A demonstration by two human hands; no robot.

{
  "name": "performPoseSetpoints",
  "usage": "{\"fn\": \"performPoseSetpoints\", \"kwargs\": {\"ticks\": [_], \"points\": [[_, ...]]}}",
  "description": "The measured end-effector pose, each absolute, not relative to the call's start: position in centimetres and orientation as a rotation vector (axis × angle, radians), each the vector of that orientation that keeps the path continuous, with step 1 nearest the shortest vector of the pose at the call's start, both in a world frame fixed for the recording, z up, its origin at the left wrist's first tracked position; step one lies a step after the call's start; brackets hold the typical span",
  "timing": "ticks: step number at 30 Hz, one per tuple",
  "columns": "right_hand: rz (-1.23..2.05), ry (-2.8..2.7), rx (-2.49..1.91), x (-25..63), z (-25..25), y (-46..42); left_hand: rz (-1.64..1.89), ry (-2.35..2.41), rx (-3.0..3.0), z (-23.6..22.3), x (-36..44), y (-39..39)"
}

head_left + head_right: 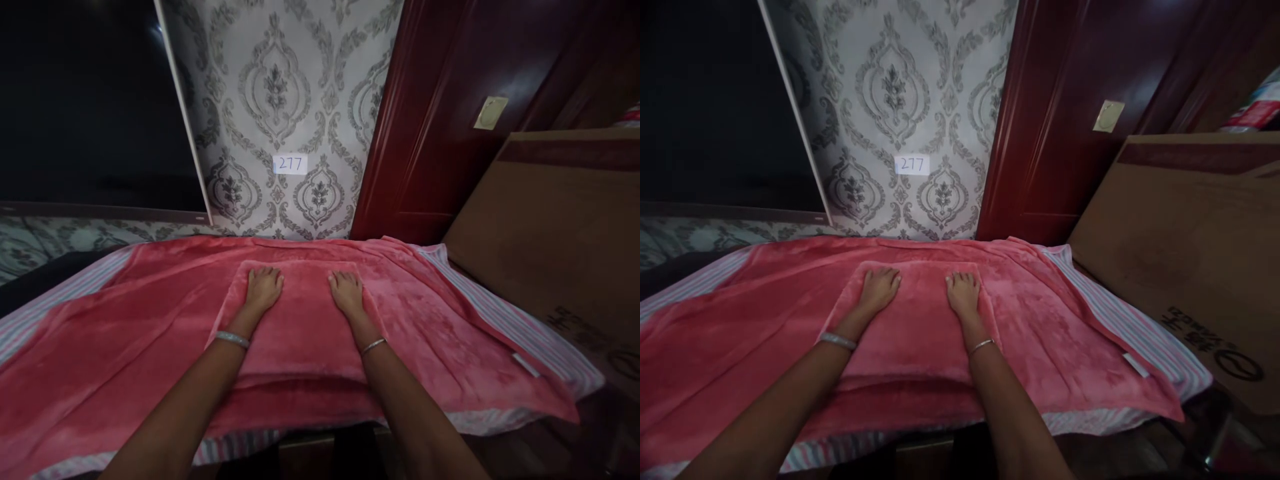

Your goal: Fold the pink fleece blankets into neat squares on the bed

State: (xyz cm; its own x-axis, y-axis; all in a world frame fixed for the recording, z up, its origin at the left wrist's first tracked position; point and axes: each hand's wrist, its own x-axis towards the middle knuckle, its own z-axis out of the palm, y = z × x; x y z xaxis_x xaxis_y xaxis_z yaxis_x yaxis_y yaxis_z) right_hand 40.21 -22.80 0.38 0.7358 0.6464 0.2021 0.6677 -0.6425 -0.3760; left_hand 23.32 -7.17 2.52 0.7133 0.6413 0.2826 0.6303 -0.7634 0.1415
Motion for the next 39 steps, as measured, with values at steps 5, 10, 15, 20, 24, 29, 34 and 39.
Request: {"fn": "performPoseSetpoints", "kwargs": {"ticks": [5, 10, 15, 20, 24, 29, 34, 39], "points": [[-0.173, -1.067, -2.540, 40.7, -1.4, -23.1, 0.447, 1.280, 2.876, 1.3, 23.3, -6.5], [-0.161, -1.070, -2.569, 40.7, -1.8, -23.1, 0.272, 1.314, 2.852, 1.3, 23.5, -6.5], [-0.045, -1.090, -2.595, 40.7, -0.4, -23.0, 0.335, 1.334, 2.859, 1.3, 23.4, -6.9], [0.061, -1.084, -2.613, 42.2, 2.9, -21.8, 0.385, 1.319, 2.857, 1.1, 23.4, -6.8], [0.048, -0.950, -2.617, 43.2, 2.9, -21.5, 0.353, 1.355, 2.824, 1.2, 23.4, -6.6], [0.119, -0.889, -2.612, 43.4, 0.0, -22.4, 0.343, 1.463, 2.746, 1.7, 23.2, -5.9], [0.125, -0.888, -2.596, 44.1, -0.8, -22.3, 0.253, 1.582, 2.533, 2.0, 22.4, -4.4], [0.161, -0.872, -2.544, 44.3, -0.7, -22.2, 0.239, 1.605, 2.539, 2.2, 21.9, -4.3]]}}
